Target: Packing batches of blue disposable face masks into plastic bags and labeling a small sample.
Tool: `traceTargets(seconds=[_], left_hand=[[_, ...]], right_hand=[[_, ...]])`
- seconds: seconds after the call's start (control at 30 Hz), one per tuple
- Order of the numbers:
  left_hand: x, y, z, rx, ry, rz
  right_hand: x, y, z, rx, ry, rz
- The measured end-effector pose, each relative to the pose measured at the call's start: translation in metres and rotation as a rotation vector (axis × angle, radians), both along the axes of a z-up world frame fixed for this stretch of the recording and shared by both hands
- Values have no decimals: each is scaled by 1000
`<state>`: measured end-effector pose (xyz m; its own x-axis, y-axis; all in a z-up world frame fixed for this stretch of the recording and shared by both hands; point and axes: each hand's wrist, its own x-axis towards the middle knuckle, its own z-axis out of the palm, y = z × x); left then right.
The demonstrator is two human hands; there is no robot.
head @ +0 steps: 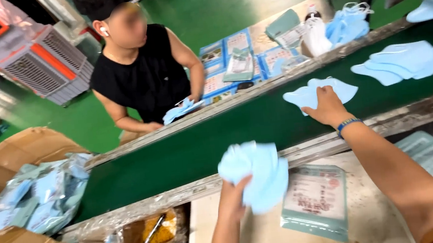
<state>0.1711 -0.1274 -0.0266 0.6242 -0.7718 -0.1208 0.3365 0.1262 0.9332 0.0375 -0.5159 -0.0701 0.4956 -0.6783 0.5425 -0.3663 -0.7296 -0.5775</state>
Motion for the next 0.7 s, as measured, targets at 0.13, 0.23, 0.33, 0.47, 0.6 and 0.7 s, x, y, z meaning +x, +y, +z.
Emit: traceTargets(seconds=[0.13,0.23,0.33,0.47,0.6,0.7], left_hand=[[-16,96,-31,91,160,95],[7,154,-100,107,9,141],[16,187,-125,126,-186,186],[-8,184,-109,124,-299,318],[-35,134,-72,118,-487,519],[-52,89,-89,-175,-279,368]], right_hand=[[44,12,8,97,302,-148],[66,10,-18,115,362,-182],[76,4,-49,32,293,-194],[64,72,-30,19,105,1],[28,259,19,5,-163,428],[-12,373,43,-118,-136,613]])
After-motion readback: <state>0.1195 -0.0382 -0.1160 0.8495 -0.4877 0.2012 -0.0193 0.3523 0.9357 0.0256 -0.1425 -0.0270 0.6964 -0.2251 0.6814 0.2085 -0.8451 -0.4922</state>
